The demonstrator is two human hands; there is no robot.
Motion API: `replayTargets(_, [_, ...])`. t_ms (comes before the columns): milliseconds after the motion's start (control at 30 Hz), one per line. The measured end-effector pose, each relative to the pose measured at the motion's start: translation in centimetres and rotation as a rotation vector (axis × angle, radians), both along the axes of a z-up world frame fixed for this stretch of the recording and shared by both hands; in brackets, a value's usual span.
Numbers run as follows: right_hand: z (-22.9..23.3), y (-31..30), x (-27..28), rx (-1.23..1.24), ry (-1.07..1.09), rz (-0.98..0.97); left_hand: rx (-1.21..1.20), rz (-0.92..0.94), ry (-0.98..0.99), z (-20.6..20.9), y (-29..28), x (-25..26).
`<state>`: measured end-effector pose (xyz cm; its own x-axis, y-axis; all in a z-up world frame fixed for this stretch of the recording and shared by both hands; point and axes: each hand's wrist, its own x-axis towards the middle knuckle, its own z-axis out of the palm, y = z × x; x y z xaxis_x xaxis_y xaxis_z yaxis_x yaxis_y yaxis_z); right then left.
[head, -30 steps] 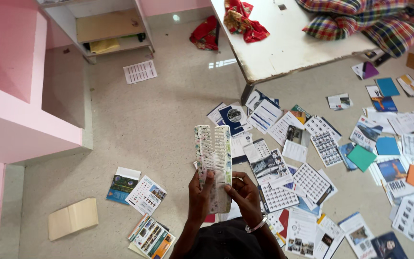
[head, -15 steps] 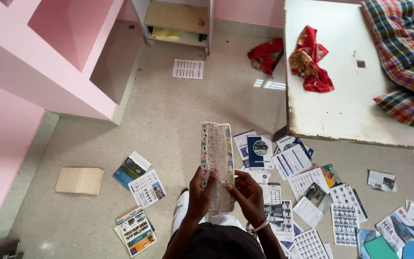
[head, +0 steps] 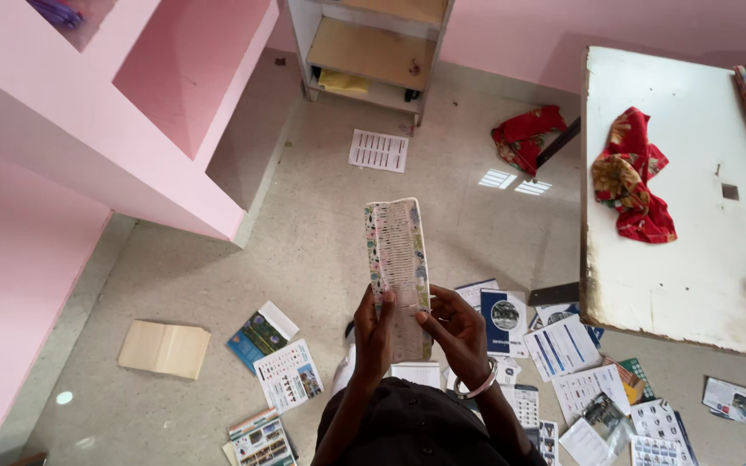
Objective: The person picks up several pens from the floor by hand and places them on a shelf, then picks up a paper strip and a blue binder.
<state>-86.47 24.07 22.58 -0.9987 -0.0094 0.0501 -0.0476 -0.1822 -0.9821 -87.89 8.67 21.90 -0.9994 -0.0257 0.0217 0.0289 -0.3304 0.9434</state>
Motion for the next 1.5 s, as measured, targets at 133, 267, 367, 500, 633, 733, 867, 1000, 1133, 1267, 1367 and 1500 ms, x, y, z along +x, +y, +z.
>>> replayTargets(133, [1.2, -5.0, -6.2, 0.026, -0.024, 0.020, -0.002, -0.017, 0.024, 1.1, -4.1, -5.7])
replayTargets(267, [2.0, -8.5, -10.8, 0.084, -0.011, 0.075, -0.076, 0.027, 0.022, 1.5, -8.1, -9.4])
replayTargets(367, [2.4, -10.8, -13.7, 0.127, -0.012, 0.144, -0.067, 0.066, 0.006, 1.4, -10.3, -11.6])
replayTargets(500, [2.9, -13.0, -17.0, 0.149, 0.003, 0.192, -0.071, 0.138, 0.039, 1.3, -11.9, -14.1])
replayTargets(633, [3.3, -14.7, -20.7, 0.143, -0.012, 0.238, -0.062, 0.224, -0.013, 1.4, -12.8, -17.1])
replayTargets(733, [3.1, -14.9, -23.8, 0.115, -0.025, 0.271, -0.058, 0.289, -0.007, 1.4, -12.5, -19.8])
replayTargets(867, [2.7, -14.7, -28.8, 0.105, -0.018, 0.314, -0.101, 0.373, 0.008, 1.5, -11.8, -24.4])
replayTargets(1000, [3.4, -13.4, -35.5, 0.100, -0.031, 0.389, -0.117, 0.412, 0.044, 2.2, -10.9, -30.0])
replayTargets(1133, [5.0, -12.0, -43.2, 0.066, -0.058, 0.423, -0.120, 0.358, -0.021, 3.9, -10.4, -36.4])
replayTargets(1267, [5.9, -9.9, -50.7, 0.033, -0.063, 0.506, -0.153, 0.302, -0.018, 5.0, -9.1, -41.5])
replayTargets(1367, [6.2, -9.7, -55.7, 0.082, -0.074, 0.573, -0.180, 0.265, 0.022, 5.9, -8.4, -45.2])
replayTargets(1500, [6.0, -9.9, -60.2, 0.099, -0.055, 0.585, -0.175, 0.247, 0.034, 6.2, -8.1, -48.8])
